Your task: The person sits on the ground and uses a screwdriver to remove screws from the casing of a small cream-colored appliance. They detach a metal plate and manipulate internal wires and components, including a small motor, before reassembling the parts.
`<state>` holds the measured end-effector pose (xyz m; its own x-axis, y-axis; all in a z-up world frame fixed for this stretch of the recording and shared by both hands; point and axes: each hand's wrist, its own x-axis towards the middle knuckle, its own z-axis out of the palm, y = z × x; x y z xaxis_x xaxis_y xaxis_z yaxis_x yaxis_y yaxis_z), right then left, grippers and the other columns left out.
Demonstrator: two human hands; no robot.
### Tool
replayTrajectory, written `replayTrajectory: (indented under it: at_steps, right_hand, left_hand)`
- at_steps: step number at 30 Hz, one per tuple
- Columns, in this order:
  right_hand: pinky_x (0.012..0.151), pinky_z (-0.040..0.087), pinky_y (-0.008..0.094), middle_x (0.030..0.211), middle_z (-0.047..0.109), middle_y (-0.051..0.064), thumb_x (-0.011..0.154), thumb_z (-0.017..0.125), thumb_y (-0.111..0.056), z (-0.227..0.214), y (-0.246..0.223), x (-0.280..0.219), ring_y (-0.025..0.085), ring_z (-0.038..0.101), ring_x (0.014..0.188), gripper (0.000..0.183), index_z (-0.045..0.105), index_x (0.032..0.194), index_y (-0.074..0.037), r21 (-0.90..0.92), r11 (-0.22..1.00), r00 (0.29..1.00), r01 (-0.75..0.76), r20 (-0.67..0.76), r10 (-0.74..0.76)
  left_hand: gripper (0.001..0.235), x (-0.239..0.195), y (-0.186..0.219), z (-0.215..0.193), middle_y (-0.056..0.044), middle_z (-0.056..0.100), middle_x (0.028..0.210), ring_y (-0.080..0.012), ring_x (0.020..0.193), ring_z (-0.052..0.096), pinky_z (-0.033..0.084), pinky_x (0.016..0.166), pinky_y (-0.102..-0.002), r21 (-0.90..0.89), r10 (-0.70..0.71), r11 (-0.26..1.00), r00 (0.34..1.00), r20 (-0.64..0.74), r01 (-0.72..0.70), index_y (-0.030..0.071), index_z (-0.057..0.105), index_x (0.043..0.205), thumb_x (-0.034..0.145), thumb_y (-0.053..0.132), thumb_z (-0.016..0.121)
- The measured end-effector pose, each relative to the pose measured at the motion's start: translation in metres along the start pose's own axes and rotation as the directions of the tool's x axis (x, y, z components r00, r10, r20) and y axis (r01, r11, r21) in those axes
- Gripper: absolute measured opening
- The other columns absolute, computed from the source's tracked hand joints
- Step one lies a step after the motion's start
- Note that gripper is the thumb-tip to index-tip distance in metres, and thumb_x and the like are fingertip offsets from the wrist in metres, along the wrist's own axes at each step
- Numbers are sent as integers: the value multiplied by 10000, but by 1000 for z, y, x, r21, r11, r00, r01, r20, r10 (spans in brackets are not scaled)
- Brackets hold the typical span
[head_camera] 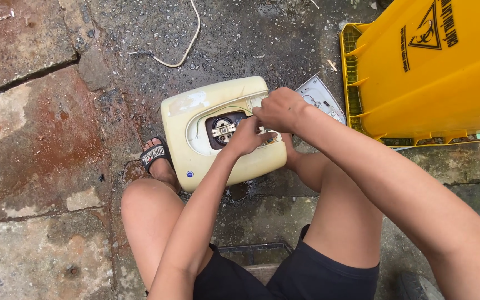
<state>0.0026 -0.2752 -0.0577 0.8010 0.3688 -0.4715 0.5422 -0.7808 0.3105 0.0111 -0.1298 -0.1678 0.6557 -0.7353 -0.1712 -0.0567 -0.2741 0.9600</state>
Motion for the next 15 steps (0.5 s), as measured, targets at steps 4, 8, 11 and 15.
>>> replayTrajectory:
  at_steps: [4, 8, 11, 15]
  right_hand:
    - [760, 583, 396, 959, 768, 61, 970, 530, -248, -15, -5, -15, 277, 756, 885, 254, 719, 1130, -192, -168, 978, 992, 120, -15, -125]
    - [890, 555, 353, 1139, 721, 26, 989, 585, -204, -33, -11, -31, 246, 708, 1039, 269, 664, 1245, -238, -252, 951, 978, 180, -57, -200]
    - [871, 583, 378, 1134, 682, 22, 974, 617, -225, -36, -9, -36, 254, 694, 1036, 251, 673, 1218, -224, -98, 991, 992, 96, -77, -104]
    - [695, 624, 527, 885, 690, 146, 895, 615, -639, -16, 6, -16, 368, 749, 874, 599, 613, 1081, -69, 330, 893, 947, -305, 7, 321]
  left_hand:
    - [406, 15, -27, 11, -143, 755, 1116, -389, 1190, 660, 566, 1005, -539, -121, -1, 993, 999, -43, -4, 80, 672, 1246, 864, 136, 798]
    - [59, 0, 0, -3, -107, 679, 702, -340, 787, 696, 451, 633, -397, 54, 162, 986, 977, -142, -155, 85, 729, 932, 880, 112, 724]
    - [172, -6, 27, -2, -64, 600, 554, -259, 592, 621, 456, 655, -312, 138, 196, 976, 956, -217, -169, 69, 663, 769, 832, 157, 796]
    - [277, -2, 15, 8, -44, 684, 674, -265, 717, 696, 518, 669, -454, 148, 94, 988, 945, -315, -49, 164, 659, 833, 680, 260, 870]
